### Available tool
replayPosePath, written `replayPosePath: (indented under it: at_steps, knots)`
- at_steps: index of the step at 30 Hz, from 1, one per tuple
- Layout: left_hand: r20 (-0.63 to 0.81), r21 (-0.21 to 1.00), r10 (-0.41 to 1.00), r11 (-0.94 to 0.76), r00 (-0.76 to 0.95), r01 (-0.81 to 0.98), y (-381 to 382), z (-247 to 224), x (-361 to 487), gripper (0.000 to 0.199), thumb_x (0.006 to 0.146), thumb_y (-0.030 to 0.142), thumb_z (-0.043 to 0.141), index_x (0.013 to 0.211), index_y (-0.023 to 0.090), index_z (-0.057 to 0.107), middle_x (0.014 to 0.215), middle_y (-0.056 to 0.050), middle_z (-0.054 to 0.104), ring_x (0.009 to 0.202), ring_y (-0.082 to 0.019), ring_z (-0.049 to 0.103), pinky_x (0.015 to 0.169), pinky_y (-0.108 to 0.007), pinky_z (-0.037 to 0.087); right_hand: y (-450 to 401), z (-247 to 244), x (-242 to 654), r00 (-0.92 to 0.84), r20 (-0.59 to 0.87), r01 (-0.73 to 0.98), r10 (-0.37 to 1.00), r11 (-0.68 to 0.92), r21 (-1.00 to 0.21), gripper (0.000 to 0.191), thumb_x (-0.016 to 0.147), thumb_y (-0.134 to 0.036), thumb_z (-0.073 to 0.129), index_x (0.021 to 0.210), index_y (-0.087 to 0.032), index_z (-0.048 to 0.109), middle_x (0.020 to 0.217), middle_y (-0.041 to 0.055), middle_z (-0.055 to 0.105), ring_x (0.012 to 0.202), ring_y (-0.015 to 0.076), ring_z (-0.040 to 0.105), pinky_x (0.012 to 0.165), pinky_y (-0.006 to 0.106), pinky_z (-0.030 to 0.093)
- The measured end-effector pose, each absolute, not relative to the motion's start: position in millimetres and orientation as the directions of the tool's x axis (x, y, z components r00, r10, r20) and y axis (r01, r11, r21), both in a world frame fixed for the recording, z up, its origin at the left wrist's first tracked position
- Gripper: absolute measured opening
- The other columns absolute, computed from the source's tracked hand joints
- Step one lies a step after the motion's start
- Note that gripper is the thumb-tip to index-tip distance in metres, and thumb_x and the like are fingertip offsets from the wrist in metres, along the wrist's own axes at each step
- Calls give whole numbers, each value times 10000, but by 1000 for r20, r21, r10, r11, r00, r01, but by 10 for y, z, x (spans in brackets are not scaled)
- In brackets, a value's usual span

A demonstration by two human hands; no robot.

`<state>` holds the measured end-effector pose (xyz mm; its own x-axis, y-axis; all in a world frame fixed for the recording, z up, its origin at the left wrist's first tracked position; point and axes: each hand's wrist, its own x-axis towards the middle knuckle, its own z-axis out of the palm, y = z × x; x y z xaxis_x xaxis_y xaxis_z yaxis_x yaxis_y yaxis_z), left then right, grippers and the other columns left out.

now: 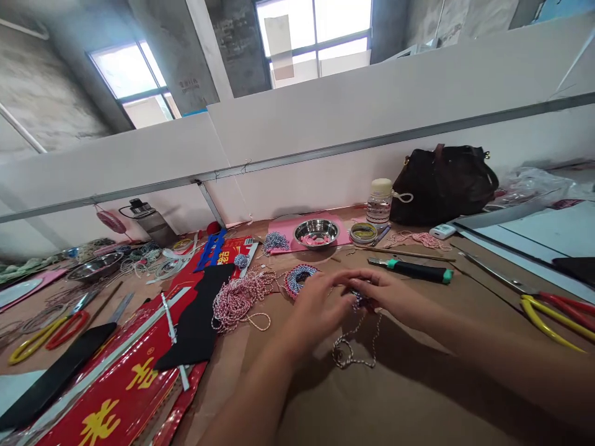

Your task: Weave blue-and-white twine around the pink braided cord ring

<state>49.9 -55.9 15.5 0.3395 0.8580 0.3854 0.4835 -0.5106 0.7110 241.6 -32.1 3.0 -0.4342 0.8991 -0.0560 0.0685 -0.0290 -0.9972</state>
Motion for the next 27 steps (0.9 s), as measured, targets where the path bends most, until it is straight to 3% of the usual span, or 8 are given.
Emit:
replayPosePath:
  at_steps: [2,4,8,12,21,27]
  knots:
    - [369,639,916,-374,159,672,-436,184,314,287,929,378,537,1127,227,679,1130,-54,719,1059,-198,635,943,-318,480,-313,-101,2528,-431,-96,151,897,-33,-988,445,851,-570,613,1049,-175,659,774,25,664,554,116,522,483,240,385]
    - [366,604,930,-264,33,752,-280,203,75,288,938,340,486,1077,187,686,1125,-94,712,1053,-235,630,937,-366,472,-331,-246,2600,-426,-61,229,903,42,-972,405,887,-554,553,987,-177,659,658,3,617,533,133,512,475,248,369]
    - [281,542,955,-80,-90,837,-59,123,-308,357,872,398,549,1056,128,692,1048,-147,725,900,-294,661,843,-433,487,-396,-374,2605,-451,60,350,890,238,-906,320,937,-425,479,957,-189,693,766,39,681,702,190,615,615,300,447]
    - [194,517,979,-41,-70,855,-3,-59,-340,474,850,495,576,1161,151,673,1189,-141,715,1023,-302,666,900,-408,485,-407,-331,2577,-502,102,382,859,325,-865,283,936,-350,469,958,-191,703,920,56,730,846,218,649,731,321,461]
    - [137,517,989,-25,-53,856,67,-177,-294,516,836,576,533,1112,188,731,1078,-114,764,998,-322,688,867,-406,508,-361,-393,2536,-476,81,437,876,315,-842,284,929,-287,468,1001,-192,726,856,35,718,718,163,596,616,257,384]
    - [137,556,988,-20,-68,831,85,-236,-338,553,800,595,567,1133,184,727,1142,-106,752,1012,-313,687,893,-403,506,-381,-382,2520,-464,96,423,881,316,-849,258,927,-265,482,999,-205,722,912,31,742,783,175,638,652,261,403]
